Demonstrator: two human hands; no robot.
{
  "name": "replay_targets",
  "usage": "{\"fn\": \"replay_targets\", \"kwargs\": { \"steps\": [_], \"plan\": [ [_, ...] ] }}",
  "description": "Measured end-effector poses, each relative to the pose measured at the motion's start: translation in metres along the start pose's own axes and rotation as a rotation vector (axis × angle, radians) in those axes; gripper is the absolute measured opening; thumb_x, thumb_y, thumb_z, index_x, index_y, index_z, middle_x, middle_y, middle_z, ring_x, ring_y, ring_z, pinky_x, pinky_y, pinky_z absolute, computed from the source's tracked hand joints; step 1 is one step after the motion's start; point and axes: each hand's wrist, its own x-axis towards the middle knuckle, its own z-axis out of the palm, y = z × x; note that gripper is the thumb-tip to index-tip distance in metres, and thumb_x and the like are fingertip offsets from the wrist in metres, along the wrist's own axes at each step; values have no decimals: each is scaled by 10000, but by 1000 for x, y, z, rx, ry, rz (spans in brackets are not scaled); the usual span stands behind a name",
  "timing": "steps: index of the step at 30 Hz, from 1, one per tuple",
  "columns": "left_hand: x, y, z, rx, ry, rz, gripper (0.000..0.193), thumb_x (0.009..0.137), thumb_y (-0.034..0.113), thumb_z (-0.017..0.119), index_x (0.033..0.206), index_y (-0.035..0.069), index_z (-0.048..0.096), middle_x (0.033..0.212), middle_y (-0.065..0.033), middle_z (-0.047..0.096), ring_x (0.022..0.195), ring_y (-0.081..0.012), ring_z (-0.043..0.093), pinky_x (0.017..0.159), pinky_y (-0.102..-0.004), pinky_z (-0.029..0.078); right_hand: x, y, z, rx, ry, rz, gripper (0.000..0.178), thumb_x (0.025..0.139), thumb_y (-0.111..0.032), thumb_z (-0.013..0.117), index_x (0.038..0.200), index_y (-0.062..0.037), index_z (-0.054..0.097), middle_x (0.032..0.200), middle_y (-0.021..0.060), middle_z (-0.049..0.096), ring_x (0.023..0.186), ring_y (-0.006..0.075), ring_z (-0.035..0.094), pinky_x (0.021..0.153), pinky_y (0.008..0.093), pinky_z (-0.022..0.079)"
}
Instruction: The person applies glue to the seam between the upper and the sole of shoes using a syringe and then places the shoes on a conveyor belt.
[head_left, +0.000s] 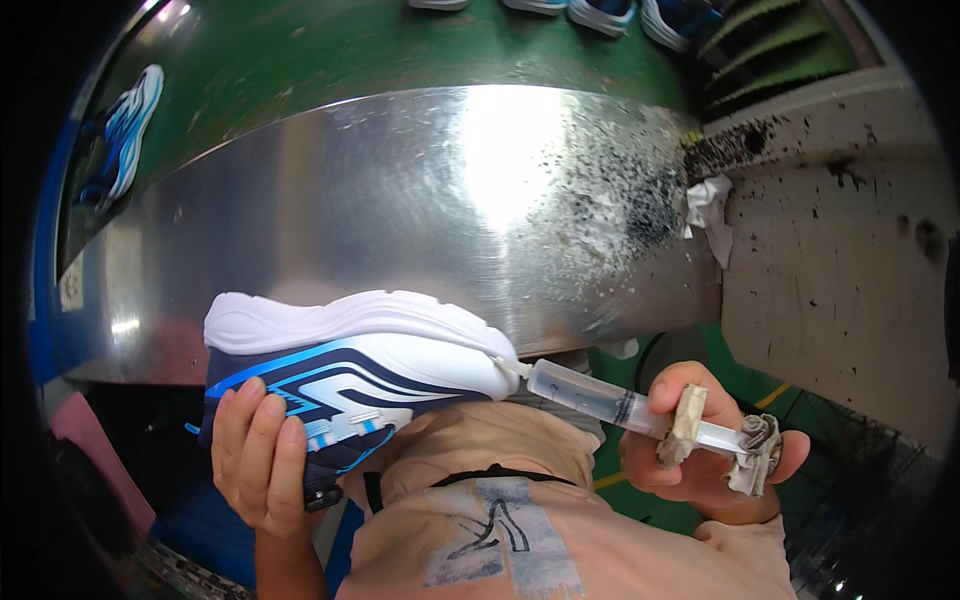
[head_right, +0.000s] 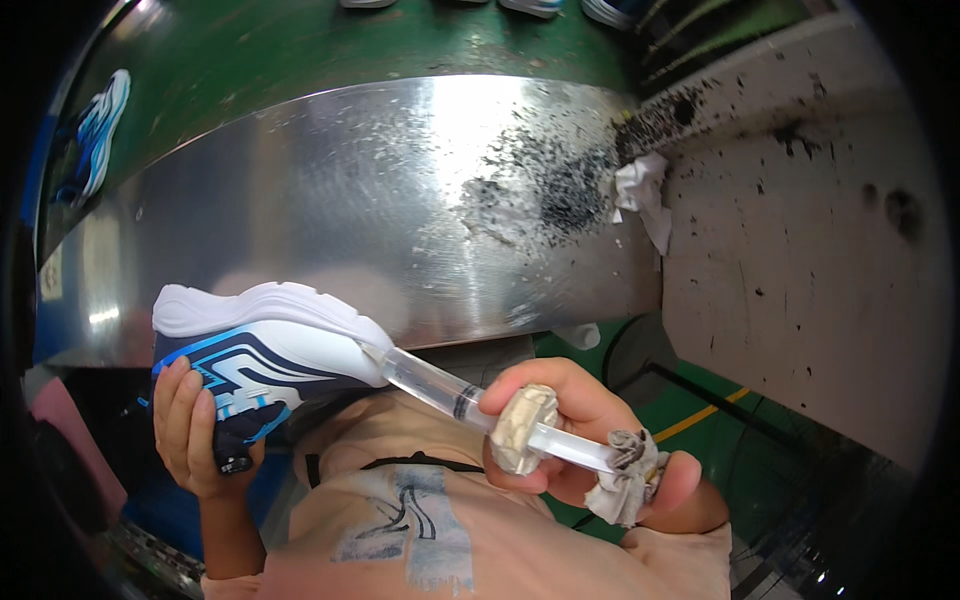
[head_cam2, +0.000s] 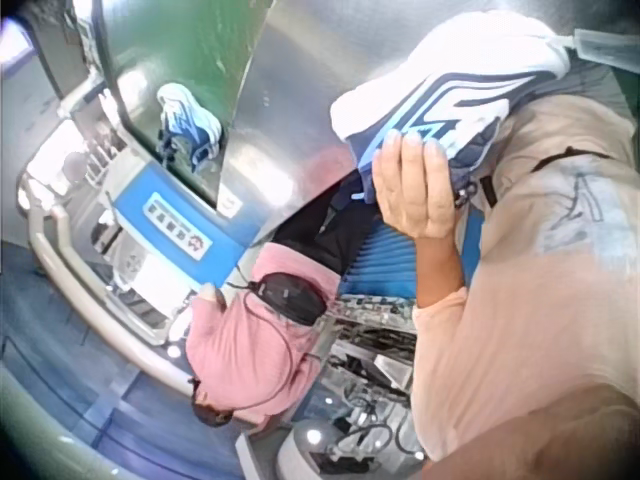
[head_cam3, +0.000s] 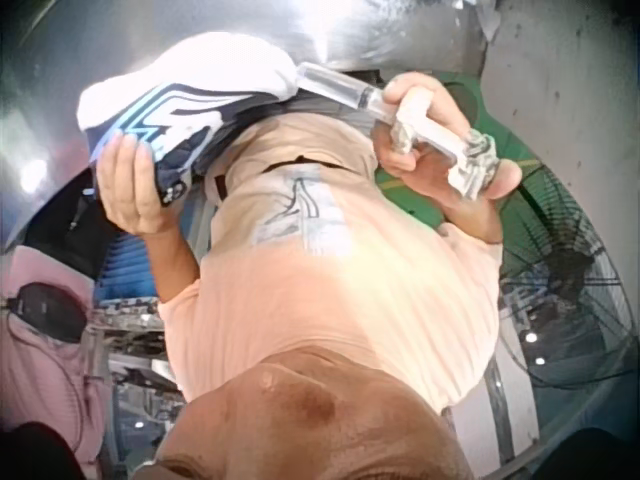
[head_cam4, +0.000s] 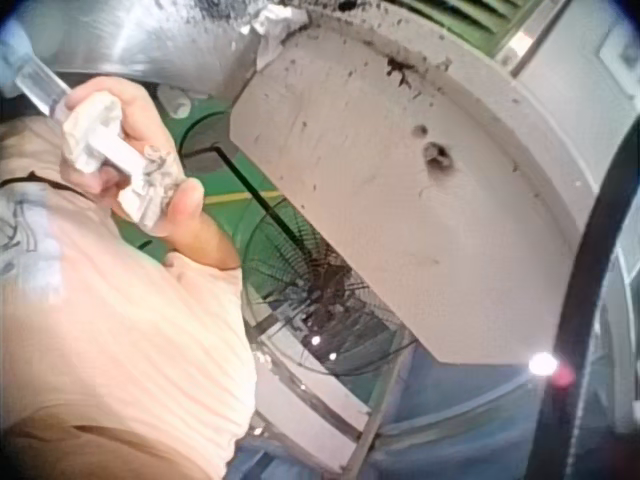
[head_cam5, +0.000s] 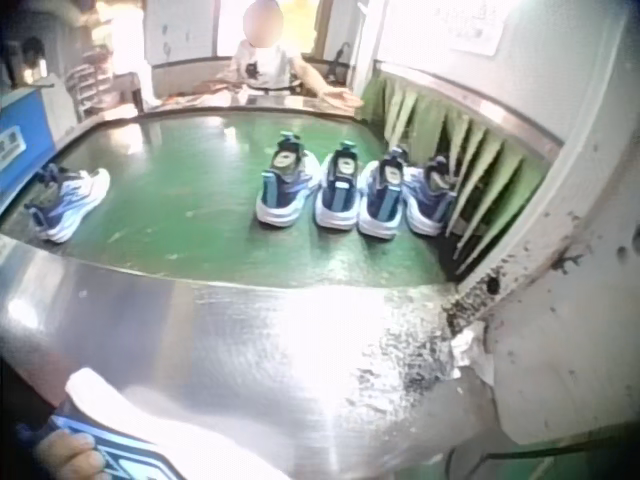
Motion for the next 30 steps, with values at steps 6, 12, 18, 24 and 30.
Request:
{"fn": "replay_targets", "kwargs": {
  "steps": [6, 12, 18, 24, 30],
  "plan": [
    [22, 1, -2, -15, -28, -18, 506, 779, 247, 750, 1152, -8, 522, 1128, -196, 596, 1039, -398, 605, 915, -514, 490, -8, 1, 5, 79, 78, -4, 1054, 657, -833, 546, 1264, 4, 342, 841, 73, 530, 684, 104, 460, 590, 221, 332],
    [40, 2, -4, -31, -71, -59, 494, 773, 275, 749, 1134, 12, 538, 1096, -176, 613, 1005, -387, 620, 903, -508, 489, -10, 25, 6, 293, -74, -247, 1192, 590, -725, 709, 1307, 120, 270, 1084, 125, 492, 939, 144, 505, 826, 256, 400],
    [60, -4, -2, -81, -97, -76, 515, 700, 261, 796, 1080, -17, 587, 1034, -191, 634, 947, -379, 639, 864, -453, 513, -17, 29, 14, -225, 81, -245, 1051, 677, -781, 581, 1190, 105, 341, 819, 132, 545, 651, 113, 498, 591, 241, 421],
    [81, -13, -1, -188, -162, -106, 542, 613, 164, 821, 1071, -29, 605, 1013, -202, 640, 941, -380, 642, 855, -427, 512, -19, 55, 2, -202, 61, -299, 1066, 615, -729, 671, 1207, 87, 325, 877, 186, 578, 730, 148, 564, 658, 264, 466],
    [109, -34, 11, -383, -365, -145, 681, 508, 124, 856, 1109, -37, 580, 1057, -152, 624, 971, -269, 618, 889, -327, 456, -5, 59, -8, -267, 53, -291, 1163, 514, -764, 687, 1225, 74, 306, 887, 176, 582, 743, 156, 571, 672, 260, 476]
  ]
}}
